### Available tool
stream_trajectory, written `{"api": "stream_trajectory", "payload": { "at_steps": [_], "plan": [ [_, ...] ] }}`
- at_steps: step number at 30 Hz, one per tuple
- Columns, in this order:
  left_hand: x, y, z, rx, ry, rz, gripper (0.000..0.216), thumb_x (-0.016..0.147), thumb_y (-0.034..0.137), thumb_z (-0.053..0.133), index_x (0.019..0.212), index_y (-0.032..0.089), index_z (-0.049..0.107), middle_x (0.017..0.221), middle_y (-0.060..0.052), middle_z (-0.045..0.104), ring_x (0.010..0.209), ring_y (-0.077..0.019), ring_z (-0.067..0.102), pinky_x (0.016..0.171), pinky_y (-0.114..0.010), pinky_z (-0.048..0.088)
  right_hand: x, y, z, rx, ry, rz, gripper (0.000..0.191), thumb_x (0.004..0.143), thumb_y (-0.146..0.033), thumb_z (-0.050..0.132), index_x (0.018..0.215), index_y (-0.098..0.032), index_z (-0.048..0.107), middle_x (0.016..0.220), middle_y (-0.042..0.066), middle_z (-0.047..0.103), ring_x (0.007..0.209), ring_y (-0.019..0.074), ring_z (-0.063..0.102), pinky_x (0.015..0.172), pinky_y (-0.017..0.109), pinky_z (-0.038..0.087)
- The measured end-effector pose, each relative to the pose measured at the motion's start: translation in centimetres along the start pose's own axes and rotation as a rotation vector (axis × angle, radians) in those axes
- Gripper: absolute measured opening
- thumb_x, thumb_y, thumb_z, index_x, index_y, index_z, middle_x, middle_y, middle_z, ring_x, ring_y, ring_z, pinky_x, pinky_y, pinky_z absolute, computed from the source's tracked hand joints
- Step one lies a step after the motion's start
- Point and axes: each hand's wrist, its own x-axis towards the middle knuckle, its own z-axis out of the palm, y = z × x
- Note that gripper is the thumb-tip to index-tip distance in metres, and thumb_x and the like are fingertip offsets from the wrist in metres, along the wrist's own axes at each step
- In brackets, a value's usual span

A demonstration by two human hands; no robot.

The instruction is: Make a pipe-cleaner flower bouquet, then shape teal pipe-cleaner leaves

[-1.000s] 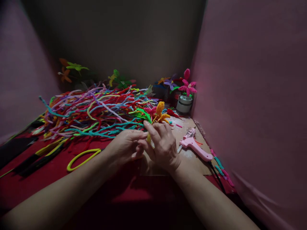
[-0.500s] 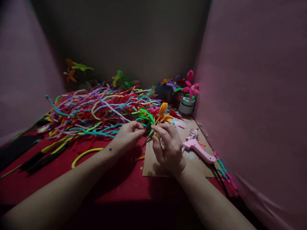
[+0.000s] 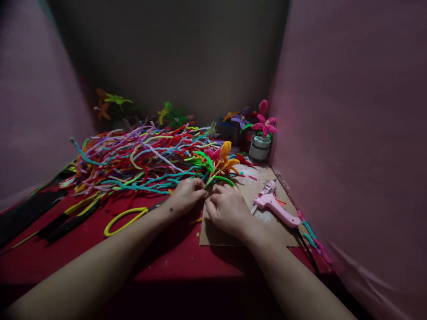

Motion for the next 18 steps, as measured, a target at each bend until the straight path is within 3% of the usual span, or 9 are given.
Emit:
{"api": "stream_trajectory", "payload": {
  "at_steps": [3, 5, 8, 11, 15, 18],
  "plan": [
    [-0.1, 0.1, -0.7, -0.157, 0.010, -0.011, 0.012, 0.067, 0.024, 0.050, 0.058, 0.017, 0.052, 0.056, 0.001, 0.051, 0.056, -0.0119, 0.045, 0.053, -0.023, 0.034, 0.4, 0.7, 0.1, 0.230, 0.159, 0.148, 0.022, 0.078, -0.016, 0.046, 0.069, -0.017, 0.066, 0.080, 0.007, 0.062, 0.081, 0.0186, 0.054, 0.077, 0.033, 0.041],
    [-0.3, 0.4, -1.2, -0.361, 0.002, -0.024, 0.012, 0.066, 0.025, 0.053, 0.059, 0.016, 0.052, 0.056, 0.002, 0.050, 0.055, -0.0106, 0.045, 0.053, -0.022, 0.035, 0.7, 0.9, 0.1, 0.511, 0.229, 0.251, 0.019, 0.078, -0.017, 0.049, 0.081, -0.017, 0.067, 0.085, 0.006, 0.064, 0.082, 0.0180, 0.056, 0.075, 0.031, 0.042],
    [-1.0, 1.2, -1.5, -0.614, -0.073, -0.053, 0.015, 0.064, 0.028, 0.058, 0.062, 0.014, 0.053, 0.056, 0.003, 0.050, 0.051, -0.0088, 0.043, 0.050, -0.021, 0.035, 1.1, 0.9, 0.1, 1.016, 0.221, 0.389, 0.020, 0.075, -0.028, 0.057, 0.090, -0.017, 0.066, 0.079, 0.004, 0.064, 0.069, 0.0143, 0.056, 0.059, 0.025, 0.042],
    [-1.6, 2.1, -1.5, -0.661, -0.099, -0.029, 0.015, 0.063, 0.027, 0.060, 0.062, 0.013, 0.055, 0.056, 0.003, 0.050, 0.051, -0.0083, 0.043, 0.050, -0.021, 0.034, 1.4, 0.6, 0.3, 1.390, 0.234, 0.456, 0.019, 0.069, -0.031, 0.066, 0.080, -0.015, 0.066, 0.064, 0.001, 0.060, 0.054, 0.0087, 0.049, 0.046, 0.020, 0.034],
    [-2.0, 2.7, -1.7, -0.660, -0.088, 0.053, 0.011, 0.062, 0.021, 0.061, 0.058, 0.013, 0.055, 0.055, 0.004, 0.049, 0.054, -0.0077, 0.043, 0.053, -0.020, 0.035, 1.6, 0.2, 0.4, 1.663, 0.254, 0.533, 0.017, 0.061, -0.026, 0.073, 0.069, -0.014, 0.064, 0.058, -0.002, 0.055, 0.050, 0.0061, 0.045, 0.043, 0.018, 0.031],
    [-2.0, 2.4, -2.2, -0.795, -0.242, -0.010, 0.014, 0.064, 0.026, 0.063, 0.064, 0.013, 0.058, 0.052, 0.004, 0.048, 0.045, -0.0054, 0.038, 0.045, -0.019, 0.029, 1.5, 0.0, 0.3, 1.681, 0.257, 0.542, 0.018, 0.061, -0.027, 0.073, 0.070, -0.013, 0.065, 0.054, -0.003, 0.051, 0.047, 0.0052, 0.041, 0.041, 0.018, 0.028]
  ]
}}
